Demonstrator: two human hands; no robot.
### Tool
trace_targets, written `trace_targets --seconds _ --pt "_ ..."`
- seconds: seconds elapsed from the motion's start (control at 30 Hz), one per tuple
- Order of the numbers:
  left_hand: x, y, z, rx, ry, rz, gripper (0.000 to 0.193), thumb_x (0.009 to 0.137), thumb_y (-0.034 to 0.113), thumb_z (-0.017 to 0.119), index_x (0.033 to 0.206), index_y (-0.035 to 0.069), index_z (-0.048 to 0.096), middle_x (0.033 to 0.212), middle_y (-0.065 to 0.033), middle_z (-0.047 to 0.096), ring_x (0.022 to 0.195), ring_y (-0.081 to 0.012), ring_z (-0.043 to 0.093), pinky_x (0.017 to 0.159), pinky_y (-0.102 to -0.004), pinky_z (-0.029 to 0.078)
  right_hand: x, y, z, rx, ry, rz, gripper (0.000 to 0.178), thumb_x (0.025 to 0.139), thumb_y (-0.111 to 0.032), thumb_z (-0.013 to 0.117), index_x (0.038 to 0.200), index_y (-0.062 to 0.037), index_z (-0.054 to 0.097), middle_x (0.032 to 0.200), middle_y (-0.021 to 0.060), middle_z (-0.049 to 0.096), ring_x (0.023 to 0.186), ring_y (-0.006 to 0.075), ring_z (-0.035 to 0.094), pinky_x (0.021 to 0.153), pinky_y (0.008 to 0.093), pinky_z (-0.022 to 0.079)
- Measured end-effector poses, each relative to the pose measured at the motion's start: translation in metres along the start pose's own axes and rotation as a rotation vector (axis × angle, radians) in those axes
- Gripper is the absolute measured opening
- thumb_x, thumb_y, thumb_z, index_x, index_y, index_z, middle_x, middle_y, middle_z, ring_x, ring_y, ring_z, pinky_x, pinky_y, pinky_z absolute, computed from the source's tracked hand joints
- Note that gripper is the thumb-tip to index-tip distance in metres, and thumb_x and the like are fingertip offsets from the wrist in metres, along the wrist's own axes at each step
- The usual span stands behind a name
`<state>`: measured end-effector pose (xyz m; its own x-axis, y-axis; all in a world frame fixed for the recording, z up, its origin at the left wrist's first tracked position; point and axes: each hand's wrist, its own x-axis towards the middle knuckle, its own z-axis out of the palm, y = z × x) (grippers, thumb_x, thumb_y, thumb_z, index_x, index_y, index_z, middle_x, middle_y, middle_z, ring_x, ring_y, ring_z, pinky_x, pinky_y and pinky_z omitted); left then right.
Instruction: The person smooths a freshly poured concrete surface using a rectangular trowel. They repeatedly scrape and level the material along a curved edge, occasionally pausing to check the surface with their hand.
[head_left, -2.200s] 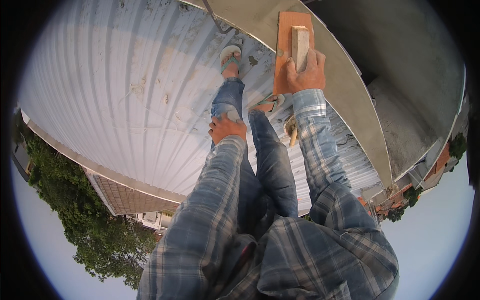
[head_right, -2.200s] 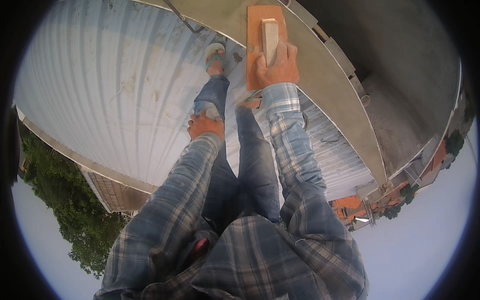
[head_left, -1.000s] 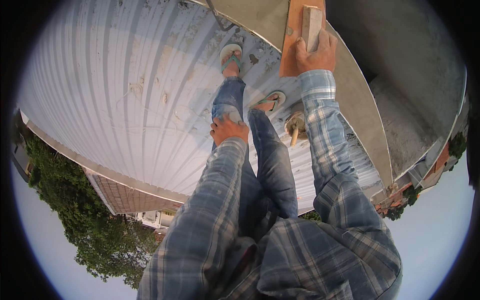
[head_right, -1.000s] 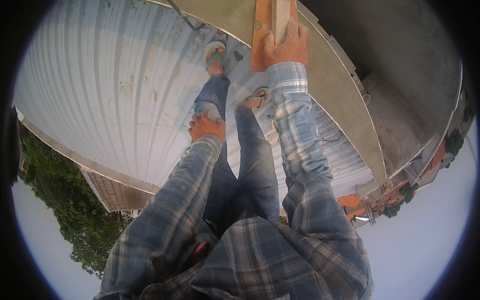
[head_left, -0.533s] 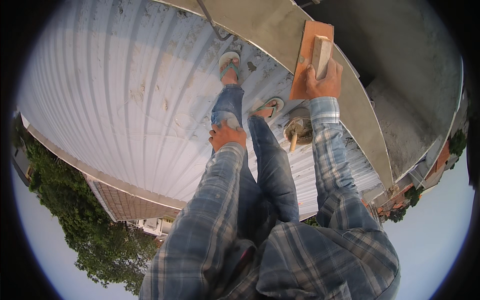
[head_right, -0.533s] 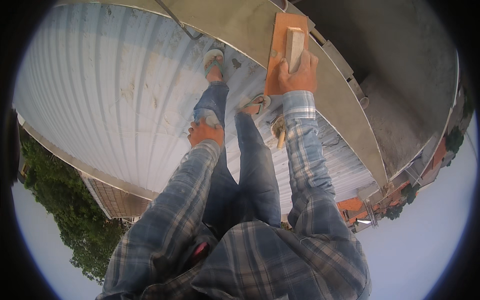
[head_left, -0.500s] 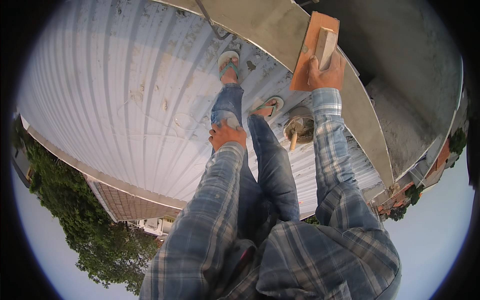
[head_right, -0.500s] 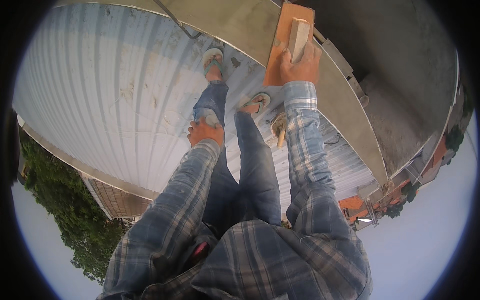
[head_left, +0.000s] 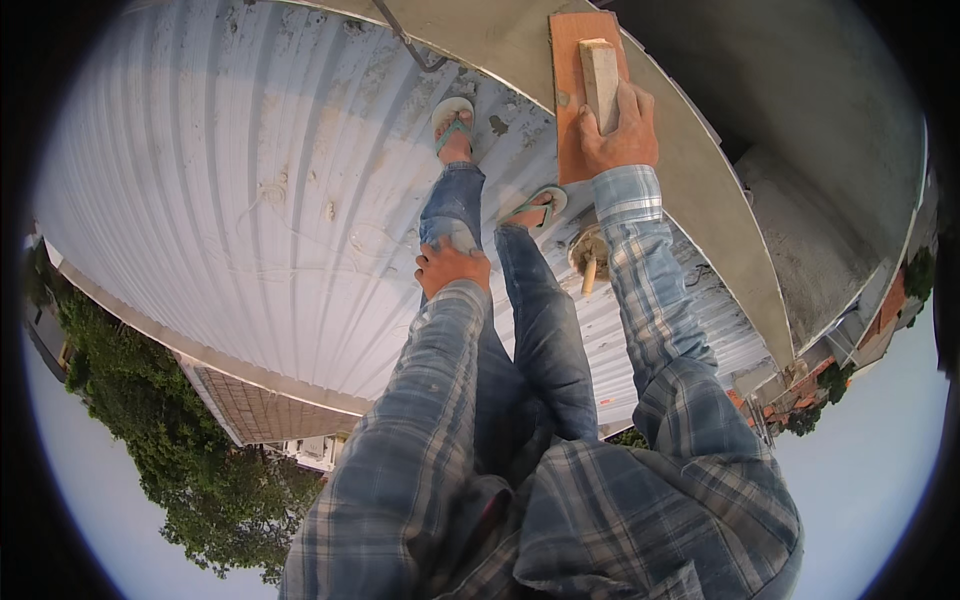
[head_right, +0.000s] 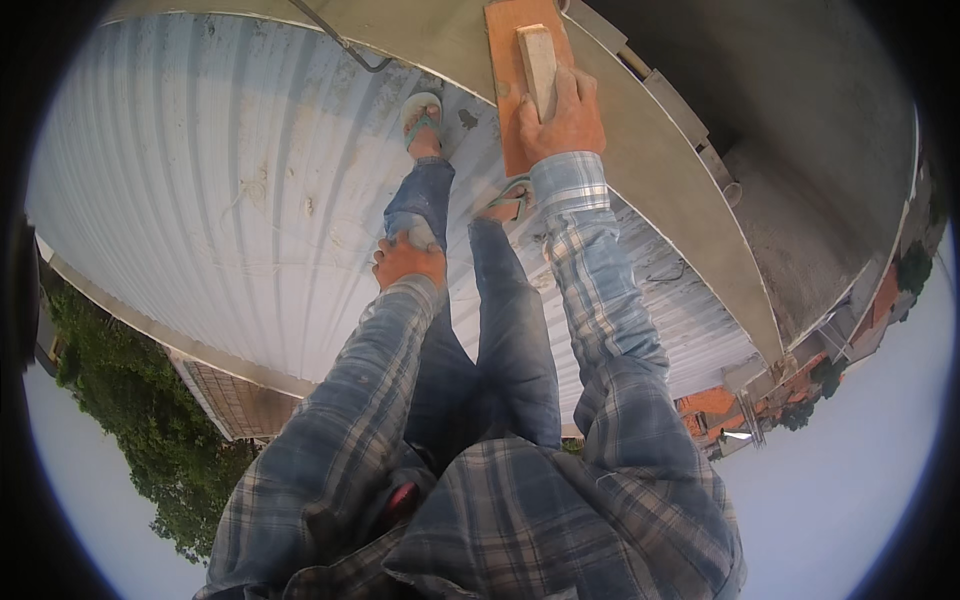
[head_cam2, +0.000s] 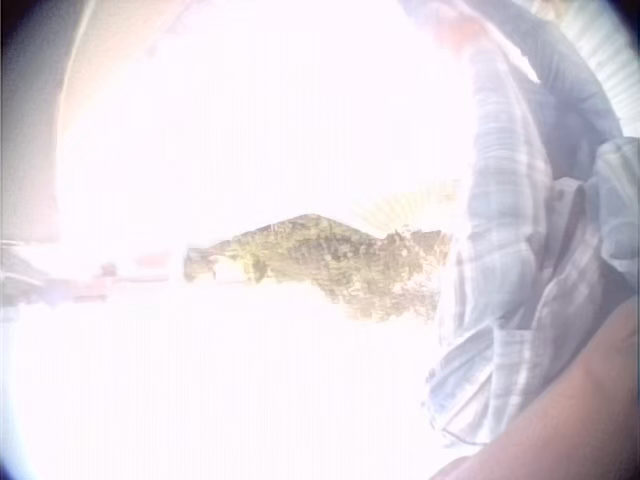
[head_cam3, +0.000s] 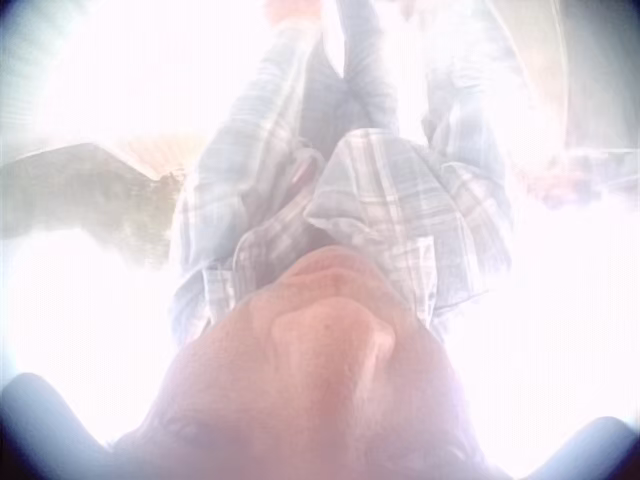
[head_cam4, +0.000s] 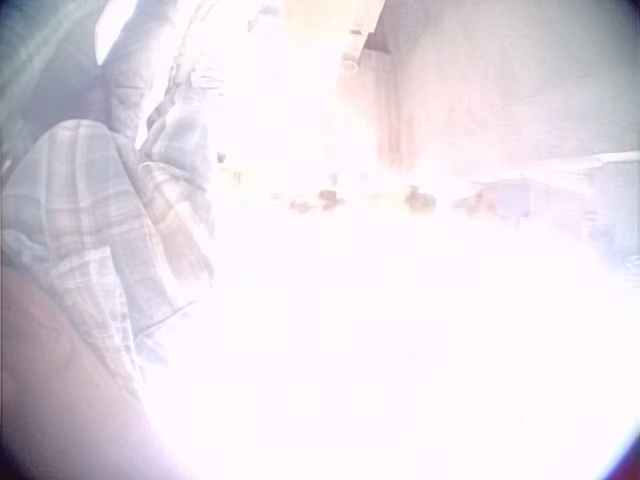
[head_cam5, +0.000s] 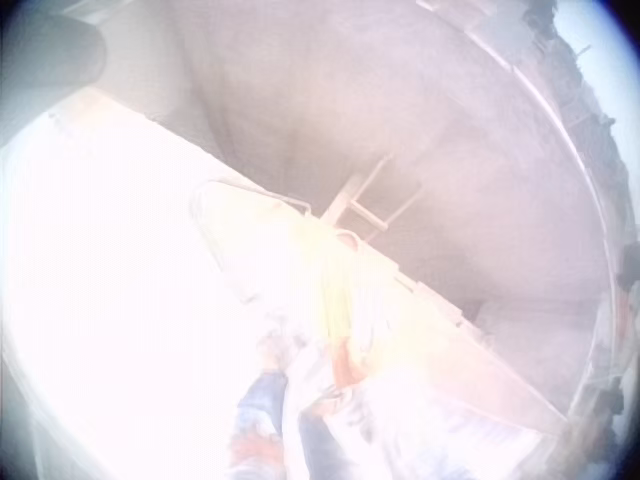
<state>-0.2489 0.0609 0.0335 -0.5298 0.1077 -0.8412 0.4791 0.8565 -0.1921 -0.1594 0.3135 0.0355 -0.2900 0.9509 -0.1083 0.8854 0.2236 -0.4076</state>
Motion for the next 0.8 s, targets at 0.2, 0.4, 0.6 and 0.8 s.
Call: trace_targets --seconds 0.2,0.4,0.6,0.8 --pt "0.003 0.004 0.007 0.001 0.023 0.006 0.058 0.085 0.038 0.065 0.132 0.005 0.058 0.135 -0.0208 0.053 0.127 -0.0372 0.053 0.107 -0.0475 0.043 0.036 -0.005 -0.003 0.006 0.094 0.12 0.048 0.082 -0.025 0.073 0.125 -0.0091 0.058 0.128 0.0112 0.057 0.115 0.0359 0.062 0.096 0.0461 0.054" --pt "-0.003 0.005 -0.005 0.009 0.0 -0.01 0.059 0.086 0.039 0.065 0.133 0.006 0.057 0.134 -0.0199 0.054 0.126 -0.0367 0.053 0.106 -0.0475 0.044 -0.013 0.042 -0.011 0.001 0.01 0.056 0.055 0.082 -0.025 0.074 0.131 -0.0067 0.057 0.131 0.0125 0.056 0.116 0.0366 0.061 0.094 0.0457 0.054" --pt "-0.008 0.003 0.008 0.041 0.006 0.0 0.06 0.085 0.04 0.065 0.134 0.006 0.057 0.133 -0.0197 0.054 0.126 -0.0366 0.053 0.106 -0.047 0.044 -0.001 -0.002 -0.009 0.013 -0.011 0.067 0.055 0.082 -0.027 0.074 0.131 -0.0073 0.057 0.128 0.0135 0.057 0.116 0.0376 0.061 0.096 0.0463 0.053" --pt "-0.005 0.011 0.0 0.03 0.008 0.009 0.06 0.085 0.04 0.065 0.134 0.006 0.057 0.134 -0.0198 0.054 0.127 -0.0367 0.053 0.106 -0.0473 0.044 0.017 0.028 -0.013 0.033 0.084 0.136 0.054 0.082 -0.022 0.073 0.132 -0.008 0.057 0.128 0.0158 0.057 0.115 0.0373 0.062 0.097 0.0456 0.054"
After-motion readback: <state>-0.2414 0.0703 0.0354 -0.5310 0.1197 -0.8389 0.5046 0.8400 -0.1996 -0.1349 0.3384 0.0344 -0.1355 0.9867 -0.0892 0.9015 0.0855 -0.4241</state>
